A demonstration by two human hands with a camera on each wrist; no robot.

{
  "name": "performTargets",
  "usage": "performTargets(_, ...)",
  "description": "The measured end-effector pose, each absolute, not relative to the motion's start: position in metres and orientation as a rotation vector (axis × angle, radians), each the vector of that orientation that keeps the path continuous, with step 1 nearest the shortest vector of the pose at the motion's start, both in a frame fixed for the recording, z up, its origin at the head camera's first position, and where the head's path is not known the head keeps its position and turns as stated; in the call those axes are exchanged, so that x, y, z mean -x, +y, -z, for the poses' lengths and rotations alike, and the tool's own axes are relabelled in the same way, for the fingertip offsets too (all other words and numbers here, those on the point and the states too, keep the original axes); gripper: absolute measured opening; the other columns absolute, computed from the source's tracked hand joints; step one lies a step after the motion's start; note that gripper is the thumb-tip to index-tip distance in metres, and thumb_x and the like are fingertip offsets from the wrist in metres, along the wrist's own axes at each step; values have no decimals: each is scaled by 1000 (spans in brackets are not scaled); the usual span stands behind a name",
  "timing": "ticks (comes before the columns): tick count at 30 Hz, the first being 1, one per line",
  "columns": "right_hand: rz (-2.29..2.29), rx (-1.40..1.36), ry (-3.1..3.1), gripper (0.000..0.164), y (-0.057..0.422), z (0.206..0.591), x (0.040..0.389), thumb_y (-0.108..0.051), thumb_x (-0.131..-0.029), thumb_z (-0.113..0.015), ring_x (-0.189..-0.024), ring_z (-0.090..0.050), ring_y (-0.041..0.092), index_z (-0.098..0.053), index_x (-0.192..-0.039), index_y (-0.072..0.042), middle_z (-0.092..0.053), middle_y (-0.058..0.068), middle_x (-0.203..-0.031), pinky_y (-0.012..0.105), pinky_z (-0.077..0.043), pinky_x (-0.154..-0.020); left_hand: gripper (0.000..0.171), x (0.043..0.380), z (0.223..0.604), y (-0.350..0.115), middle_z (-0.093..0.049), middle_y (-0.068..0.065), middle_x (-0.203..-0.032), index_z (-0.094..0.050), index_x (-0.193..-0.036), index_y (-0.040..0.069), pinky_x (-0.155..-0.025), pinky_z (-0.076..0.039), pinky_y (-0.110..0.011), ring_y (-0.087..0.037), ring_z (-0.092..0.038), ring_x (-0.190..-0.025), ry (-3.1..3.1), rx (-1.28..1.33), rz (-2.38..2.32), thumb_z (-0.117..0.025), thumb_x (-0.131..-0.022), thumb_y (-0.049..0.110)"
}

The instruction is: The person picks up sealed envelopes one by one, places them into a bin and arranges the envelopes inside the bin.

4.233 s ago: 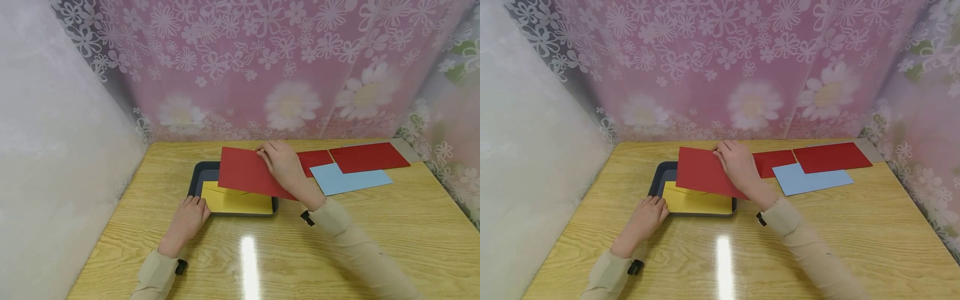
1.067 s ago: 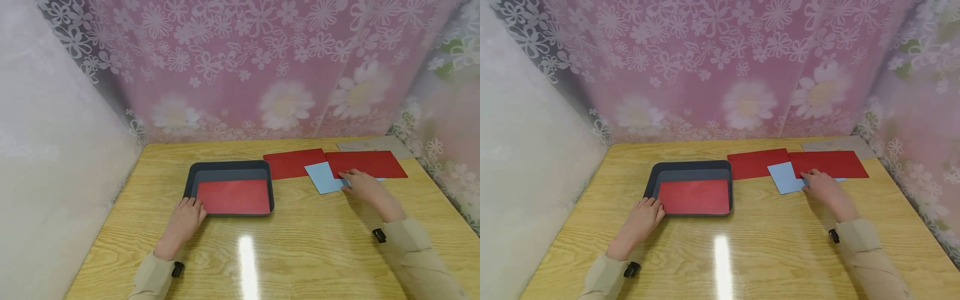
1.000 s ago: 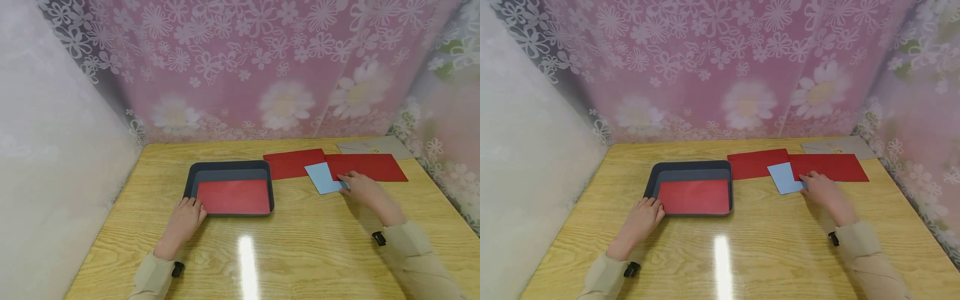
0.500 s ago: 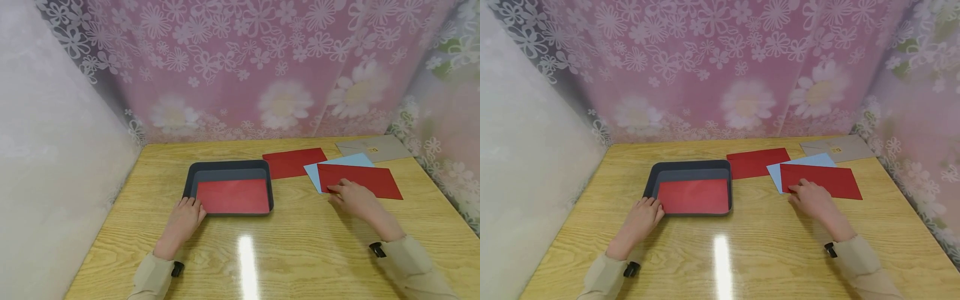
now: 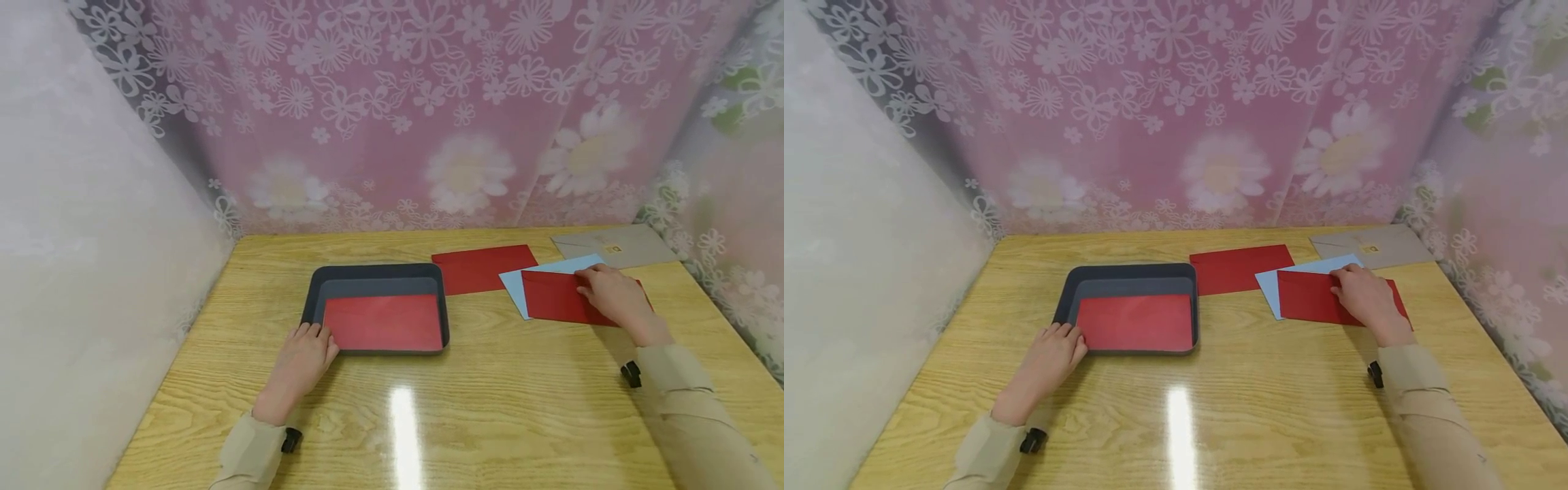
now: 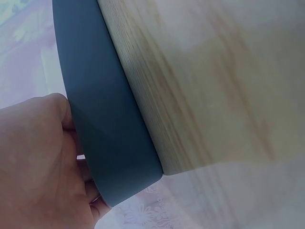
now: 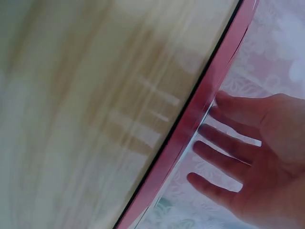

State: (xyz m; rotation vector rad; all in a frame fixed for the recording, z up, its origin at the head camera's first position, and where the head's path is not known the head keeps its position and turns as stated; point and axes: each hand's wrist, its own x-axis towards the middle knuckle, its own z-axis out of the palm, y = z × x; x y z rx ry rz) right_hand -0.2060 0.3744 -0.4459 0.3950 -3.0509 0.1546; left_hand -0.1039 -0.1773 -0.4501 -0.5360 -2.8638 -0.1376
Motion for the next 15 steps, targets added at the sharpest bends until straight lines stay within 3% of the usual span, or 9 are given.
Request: performTargets(15, -170, -470, -3090, 45, 346, 438, 183, -21, -87, -79, -97, -63, 48, -67, -116, 11, -62, 32, -110, 59, -53, -77, 21, 105, 453, -177, -50, -6, -77, -56, -80, 8, -70, -36, -36, -25, -44, -72, -2855, 526, 138, -57, -100, 14)
